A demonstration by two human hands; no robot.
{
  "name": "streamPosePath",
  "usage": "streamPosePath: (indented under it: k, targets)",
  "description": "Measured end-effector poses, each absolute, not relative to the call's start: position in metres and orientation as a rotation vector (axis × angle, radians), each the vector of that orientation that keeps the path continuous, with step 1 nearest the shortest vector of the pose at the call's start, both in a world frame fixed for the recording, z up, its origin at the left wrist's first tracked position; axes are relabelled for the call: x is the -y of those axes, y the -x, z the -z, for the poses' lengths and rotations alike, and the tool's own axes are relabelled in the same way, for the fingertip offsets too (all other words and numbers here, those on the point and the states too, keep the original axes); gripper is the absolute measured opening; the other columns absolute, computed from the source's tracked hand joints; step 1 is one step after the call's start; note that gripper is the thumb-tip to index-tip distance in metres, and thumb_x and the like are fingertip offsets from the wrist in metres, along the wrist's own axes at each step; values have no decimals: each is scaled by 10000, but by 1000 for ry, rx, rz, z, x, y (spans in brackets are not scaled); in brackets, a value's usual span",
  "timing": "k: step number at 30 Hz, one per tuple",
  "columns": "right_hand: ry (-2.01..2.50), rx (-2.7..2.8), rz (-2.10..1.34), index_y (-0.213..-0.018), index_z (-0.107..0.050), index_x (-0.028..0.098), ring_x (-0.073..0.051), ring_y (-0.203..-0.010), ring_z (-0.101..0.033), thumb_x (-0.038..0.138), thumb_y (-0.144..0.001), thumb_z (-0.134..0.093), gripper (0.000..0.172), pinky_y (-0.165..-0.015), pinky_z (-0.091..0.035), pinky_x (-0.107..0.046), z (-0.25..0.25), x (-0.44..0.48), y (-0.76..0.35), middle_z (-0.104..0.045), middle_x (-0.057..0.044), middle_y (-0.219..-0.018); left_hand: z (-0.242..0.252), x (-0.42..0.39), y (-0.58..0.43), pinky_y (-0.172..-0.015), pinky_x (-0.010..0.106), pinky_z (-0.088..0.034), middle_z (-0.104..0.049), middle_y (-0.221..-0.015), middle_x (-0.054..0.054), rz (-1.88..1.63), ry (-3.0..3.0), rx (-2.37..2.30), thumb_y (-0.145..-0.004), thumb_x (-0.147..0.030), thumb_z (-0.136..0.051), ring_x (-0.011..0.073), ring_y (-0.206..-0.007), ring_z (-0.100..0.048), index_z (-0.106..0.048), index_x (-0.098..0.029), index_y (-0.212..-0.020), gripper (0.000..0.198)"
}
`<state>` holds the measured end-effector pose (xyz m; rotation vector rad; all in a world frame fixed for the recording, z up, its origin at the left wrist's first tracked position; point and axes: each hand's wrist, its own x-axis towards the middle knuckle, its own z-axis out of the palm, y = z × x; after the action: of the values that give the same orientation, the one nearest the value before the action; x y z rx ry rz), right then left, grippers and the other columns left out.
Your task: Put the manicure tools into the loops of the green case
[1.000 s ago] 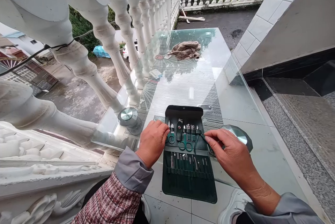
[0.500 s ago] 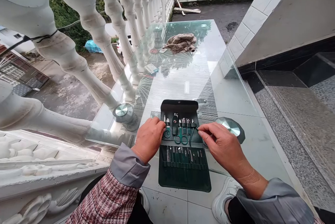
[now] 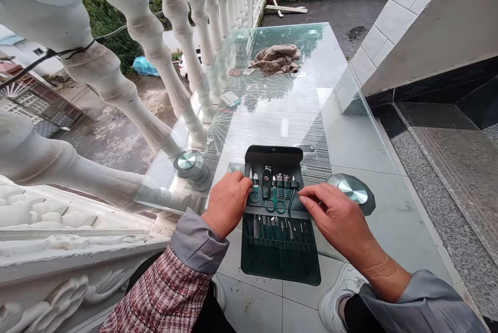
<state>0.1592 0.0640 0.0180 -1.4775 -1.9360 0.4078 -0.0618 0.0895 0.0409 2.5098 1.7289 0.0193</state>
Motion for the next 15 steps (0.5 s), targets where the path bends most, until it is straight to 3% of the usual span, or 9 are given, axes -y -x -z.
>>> streamPosePath:
  k: [8,15]
  targets:
    - [1469,1964,-429,-785,-590,214,-162,-743,-547,250,-861,-494,128,-690,-428,-305,-16,-62,-156,-616,-11,-754,-41,-89,62,-722,285,-420,-583,-921,20,-29,-2498,-1715,-942,-216,-417,177,-860,-518,-594,-204,-897,183]
    - [1469,2053,-422,-768,-582,209,-163,-725,-517,218,-851,-511,110,-671,-408,-302,-12,-59,-153,-591,-9,-730,-39,-89,64,-732,297,-426,-579,-947,20,-47,-2514,-1700,-884,-242,-546,187,-867,-517,-582,-205,-904,56]
